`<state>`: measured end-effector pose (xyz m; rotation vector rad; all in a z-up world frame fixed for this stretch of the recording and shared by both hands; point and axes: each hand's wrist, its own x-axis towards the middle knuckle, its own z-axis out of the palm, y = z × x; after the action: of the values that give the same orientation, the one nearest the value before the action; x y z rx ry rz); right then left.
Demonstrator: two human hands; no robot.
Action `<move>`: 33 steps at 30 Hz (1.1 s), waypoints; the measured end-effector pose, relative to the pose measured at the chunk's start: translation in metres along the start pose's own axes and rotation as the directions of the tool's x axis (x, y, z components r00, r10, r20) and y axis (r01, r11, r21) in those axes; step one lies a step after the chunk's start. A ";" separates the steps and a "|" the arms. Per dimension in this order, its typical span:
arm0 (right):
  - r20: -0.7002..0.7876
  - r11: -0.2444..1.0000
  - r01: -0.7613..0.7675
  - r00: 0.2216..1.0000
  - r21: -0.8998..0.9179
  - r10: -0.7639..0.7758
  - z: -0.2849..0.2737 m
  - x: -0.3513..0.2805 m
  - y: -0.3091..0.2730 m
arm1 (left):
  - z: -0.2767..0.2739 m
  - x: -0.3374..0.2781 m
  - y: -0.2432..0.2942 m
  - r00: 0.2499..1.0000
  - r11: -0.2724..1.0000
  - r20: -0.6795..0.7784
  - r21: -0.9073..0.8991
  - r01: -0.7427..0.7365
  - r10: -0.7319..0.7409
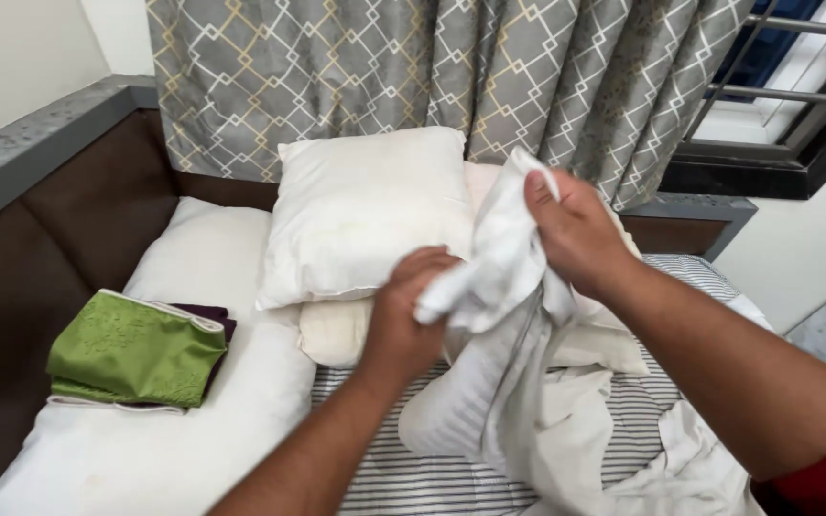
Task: The person folds a green and a purple towel on a bed. They then place a white pillow into a white pillowcase, smooth it out, and stack it with other pillows. Finally, they fold a white sheet and place it on the bed.
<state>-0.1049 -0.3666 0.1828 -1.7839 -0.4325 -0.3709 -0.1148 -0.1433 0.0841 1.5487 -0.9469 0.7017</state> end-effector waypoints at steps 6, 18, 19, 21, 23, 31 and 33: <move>0.052 0.714 0.056 0.998 -0.698 -0.027 0.016 -0.014 0.016 | -0.086 0.041 -0.007 0.931 0.964 -0.263 -0.146 0.223 -0.255; -0.226 0.618 -0.257 0.965 -0.743 0.129 -0.012 -0.054 0.142 | -0.265 0.134 0.013 0.837 0.983 -0.516 -0.113 0.146 -0.183; -0.222 0.623 -0.252 0.967 -0.741 0.126 -0.023 -0.059 0.143 | -0.280 0.134 0.015 0.837 0.984 -0.518 -0.105 0.144 -0.178; -0.354 0.649 -0.349 0.926 -0.677 0.129 -0.046 -0.069 0.146 | -0.307 0.132 0.016 0.735 0.944 -0.608 -0.081 0.319 -0.301; -0.372 0.637 -0.347 0.923 -0.688 0.101 -0.063 -0.077 0.133 | -0.332 0.121 0.006 0.705 0.928 -0.639 -0.038 0.371 -0.308; -0.427 0.664 -0.255 0.898 -0.703 -0.108 -0.202 -0.121 0.142 | -0.368 0.075 0.015 0.593 0.597 -0.621 0.239 0.766 -0.513; -0.473 0.791 -0.165 0.864 -0.590 -0.173 -0.241 -0.123 0.150 | -0.373 0.075 0.003 0.438 0.389 -0.534 0.210 0.897 -0.723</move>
<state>-0.1481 -0.6461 0.0571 -2.2072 0.0922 -1.0590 -0.0573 0.2080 0.2192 1.9563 0.4172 0.4261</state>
